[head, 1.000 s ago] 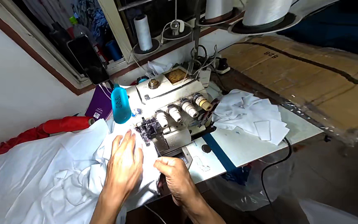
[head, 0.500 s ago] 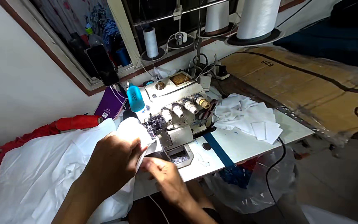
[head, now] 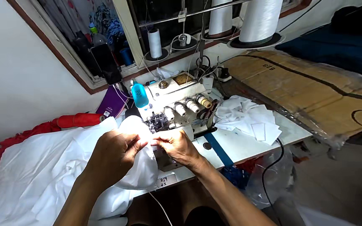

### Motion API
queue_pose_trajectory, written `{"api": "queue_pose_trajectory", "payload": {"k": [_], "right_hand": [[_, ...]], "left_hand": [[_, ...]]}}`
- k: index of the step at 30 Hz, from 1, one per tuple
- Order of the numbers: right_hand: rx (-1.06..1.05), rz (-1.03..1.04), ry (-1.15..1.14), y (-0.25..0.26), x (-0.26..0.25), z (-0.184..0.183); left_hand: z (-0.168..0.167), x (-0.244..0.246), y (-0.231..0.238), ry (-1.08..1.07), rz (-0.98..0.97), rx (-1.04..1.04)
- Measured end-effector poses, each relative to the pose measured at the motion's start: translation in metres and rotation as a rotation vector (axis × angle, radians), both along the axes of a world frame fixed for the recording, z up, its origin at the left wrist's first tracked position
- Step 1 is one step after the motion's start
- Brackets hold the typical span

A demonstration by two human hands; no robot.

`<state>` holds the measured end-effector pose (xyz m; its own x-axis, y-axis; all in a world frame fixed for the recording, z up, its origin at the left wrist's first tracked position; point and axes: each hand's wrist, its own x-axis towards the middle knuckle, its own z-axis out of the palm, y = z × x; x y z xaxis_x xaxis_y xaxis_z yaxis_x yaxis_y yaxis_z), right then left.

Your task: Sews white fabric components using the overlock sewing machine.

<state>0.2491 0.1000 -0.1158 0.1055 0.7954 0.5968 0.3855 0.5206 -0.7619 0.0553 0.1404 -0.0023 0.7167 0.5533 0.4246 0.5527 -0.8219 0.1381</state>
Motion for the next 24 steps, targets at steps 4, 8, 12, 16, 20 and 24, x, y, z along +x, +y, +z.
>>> {"api": "queue_pose_trajectory", "payload": {"k": [4,8,12,16,20,24], "right_hand": [[0.08,0.08,-0.045,0.001,0.004,0.027],[0.012,0.022,-0.054,-0.003,0.003,0.051],[-0.027,-0.146,-0.047,-0.022,-0.005,0.041],[-0.047,-0.238,0.058,-0.072,-0.026,-0.028],[0.031,-0.279,0.181,-0.083,-0.04,-0.063],[0.052,-0.308,0.208,-0.071,-0.042,-0.057]], "left_hand": [[0.006,0.005,0.002,-0.03,-0.022,0.013],[0.001,0.014,0.004,-0.104,0.015,0.045],[-0.08,0.021,0.004,-0.171,0.008,0.198],[-0.122,0.008,-0.026,-0.038,0.038,0.318],[-0.121,0.002,-0.036,0.034,0.046,0.354],[-0.113,0.007,-0.03,0.058,0.074,0.359]]}}
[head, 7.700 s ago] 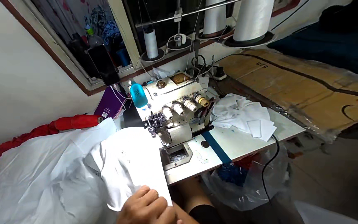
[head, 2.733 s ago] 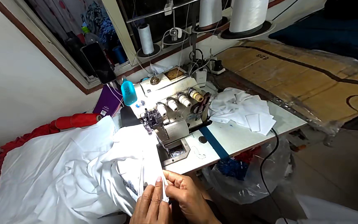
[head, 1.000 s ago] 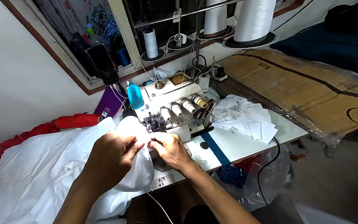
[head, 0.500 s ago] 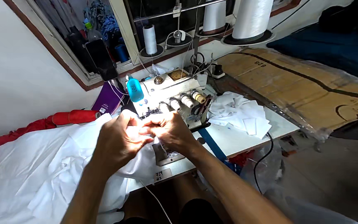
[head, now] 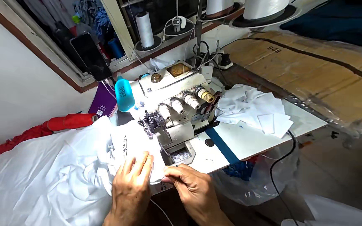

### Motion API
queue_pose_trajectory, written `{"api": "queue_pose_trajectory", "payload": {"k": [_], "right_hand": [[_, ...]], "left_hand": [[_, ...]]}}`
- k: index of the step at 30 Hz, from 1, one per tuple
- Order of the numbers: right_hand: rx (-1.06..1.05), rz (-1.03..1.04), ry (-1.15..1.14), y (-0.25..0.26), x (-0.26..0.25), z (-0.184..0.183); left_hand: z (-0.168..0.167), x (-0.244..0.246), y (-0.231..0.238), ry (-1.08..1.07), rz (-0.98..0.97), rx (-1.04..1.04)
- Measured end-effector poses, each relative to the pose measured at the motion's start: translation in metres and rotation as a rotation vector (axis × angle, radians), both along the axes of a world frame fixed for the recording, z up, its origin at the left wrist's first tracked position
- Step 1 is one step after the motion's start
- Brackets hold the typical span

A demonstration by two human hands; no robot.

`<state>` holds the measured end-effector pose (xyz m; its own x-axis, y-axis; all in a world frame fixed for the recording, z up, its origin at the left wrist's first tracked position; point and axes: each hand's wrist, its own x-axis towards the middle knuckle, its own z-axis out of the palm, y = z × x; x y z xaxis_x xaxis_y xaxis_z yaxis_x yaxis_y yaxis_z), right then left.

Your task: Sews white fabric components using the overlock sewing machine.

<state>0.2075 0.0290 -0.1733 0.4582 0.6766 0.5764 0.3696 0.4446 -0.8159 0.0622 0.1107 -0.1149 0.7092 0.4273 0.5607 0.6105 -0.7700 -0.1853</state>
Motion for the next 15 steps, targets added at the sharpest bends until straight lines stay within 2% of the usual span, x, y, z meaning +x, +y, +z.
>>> {"api": "queue_pose_trajectory", "payload": {"k": [7,11,15], "right_hand": [[-0.006,-0.042,0.015,0.044,0.004,-0.002],[0.031,-0.067,0.028,0.045,0.002,-0.003],[0.07,-0.101,0.019,0.041,-0.003,-0.01]], "left_hand": [[0.005,0.013,0.035,0.016,0.058,-0.064],[0.015,0.006,0.012,0.055,0.033,-0.105],[0.01,0.002,-0.004,0.051,0.061,-0.12]]}}
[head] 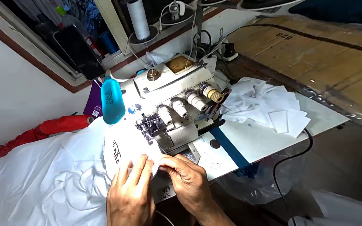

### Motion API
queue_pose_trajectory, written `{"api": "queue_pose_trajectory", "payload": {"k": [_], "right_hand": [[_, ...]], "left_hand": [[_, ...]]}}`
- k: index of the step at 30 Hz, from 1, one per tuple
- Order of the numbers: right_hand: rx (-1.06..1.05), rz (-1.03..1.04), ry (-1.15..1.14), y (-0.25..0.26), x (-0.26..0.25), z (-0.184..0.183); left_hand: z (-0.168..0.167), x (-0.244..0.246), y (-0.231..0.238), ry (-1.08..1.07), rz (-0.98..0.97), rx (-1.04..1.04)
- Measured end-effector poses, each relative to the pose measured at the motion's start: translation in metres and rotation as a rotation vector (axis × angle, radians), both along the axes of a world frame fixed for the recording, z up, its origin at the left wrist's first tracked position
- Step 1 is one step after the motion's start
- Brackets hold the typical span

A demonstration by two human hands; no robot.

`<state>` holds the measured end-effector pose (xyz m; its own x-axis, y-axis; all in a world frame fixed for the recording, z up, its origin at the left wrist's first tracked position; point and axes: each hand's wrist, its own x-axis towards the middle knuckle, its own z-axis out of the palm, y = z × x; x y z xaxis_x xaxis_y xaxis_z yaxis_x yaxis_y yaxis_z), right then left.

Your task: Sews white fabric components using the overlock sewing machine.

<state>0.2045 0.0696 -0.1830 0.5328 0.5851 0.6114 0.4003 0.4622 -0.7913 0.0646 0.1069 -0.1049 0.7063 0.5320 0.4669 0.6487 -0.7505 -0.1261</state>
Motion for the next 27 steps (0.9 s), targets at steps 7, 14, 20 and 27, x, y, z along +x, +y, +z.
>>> {"api": "queue_pose_trajectory", "payload": {"k": [7,14,20,27], "right_hand": [[-0.008,-0.025,0.028,0.013,0.001,0.0],[-0.005,-0.03,0.024,0.013,0.0,-0.001],[-0.151,0.075,0.028,-0.011,-0.004,0.013],[-0.175,0.185,-0.339,-0.004,-0.007,-0.007]], "left_hand": [[0.007,0.017,0.009,0.03,0.115,-0.035],[-0.001,0.05,0.039,-0.042,0.28,0.011],[-0.005,0.027,0.05,-0.075,0.36,0.009],[0.013,0.0,-0.038,0.009,0.189,-0.31]]}}
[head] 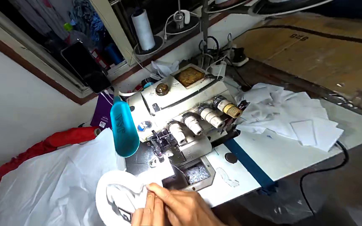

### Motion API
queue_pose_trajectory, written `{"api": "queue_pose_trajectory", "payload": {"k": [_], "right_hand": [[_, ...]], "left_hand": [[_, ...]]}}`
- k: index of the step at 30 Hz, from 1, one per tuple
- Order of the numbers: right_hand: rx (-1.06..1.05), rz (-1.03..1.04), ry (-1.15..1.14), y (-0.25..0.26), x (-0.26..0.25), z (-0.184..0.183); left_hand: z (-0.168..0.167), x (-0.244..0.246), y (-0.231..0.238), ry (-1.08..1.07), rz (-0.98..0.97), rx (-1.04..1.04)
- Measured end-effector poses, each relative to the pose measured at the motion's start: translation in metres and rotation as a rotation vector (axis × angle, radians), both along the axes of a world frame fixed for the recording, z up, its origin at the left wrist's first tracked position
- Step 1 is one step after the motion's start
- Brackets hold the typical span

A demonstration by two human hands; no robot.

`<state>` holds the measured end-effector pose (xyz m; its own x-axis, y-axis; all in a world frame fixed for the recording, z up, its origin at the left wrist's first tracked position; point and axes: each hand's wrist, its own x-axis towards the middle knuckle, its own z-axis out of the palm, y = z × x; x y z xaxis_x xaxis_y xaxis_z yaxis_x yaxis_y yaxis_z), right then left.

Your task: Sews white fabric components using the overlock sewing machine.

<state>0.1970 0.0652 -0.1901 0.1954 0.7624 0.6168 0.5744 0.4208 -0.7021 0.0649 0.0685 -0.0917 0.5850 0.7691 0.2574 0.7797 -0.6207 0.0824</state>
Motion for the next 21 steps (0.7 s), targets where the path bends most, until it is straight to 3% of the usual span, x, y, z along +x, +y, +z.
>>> {"api": "queue_pose_trajectory", "payload": {"k": [2,5,7,10,13,17,21], "right_hand": [[-0.012,-0.095,-0.063,0.002,0.034,-0.013],[0.008,-0.203,-0.053,-0.004,0.063,0.006],[0.068,0.043,0.141,-0.013,0.055,0.036],[0.041,0.595,0.484,-0.019,0.052,0.092],[-0.148,0.778,0.571,-0.023,0.056,0.166],[-0.054,0.596,0.218,-0.032,0.045,0.268],[0.057,0.107,-0.092,-0.076,0.007,0.354]], "left_hand": [[0.004,-0.023,0.027,-0.081,-0.117,-0.062],[0.014,-0.047,0.043,-0.216,-0.222,-0.053],[0.043,-0.053,0.039,-0.283,-0.279,-0.063],[0.111,-0.084,0.043,-0.361,-0.348,-0.144],[0.186,-0.125,0.031,-0.305,-0.359,-0.191],[0.268,-0.16,-0.01,-0.248,-0.275,0.146],[0.336,-0.207,-0.021,-0.54,-0.121,0.339]]}}
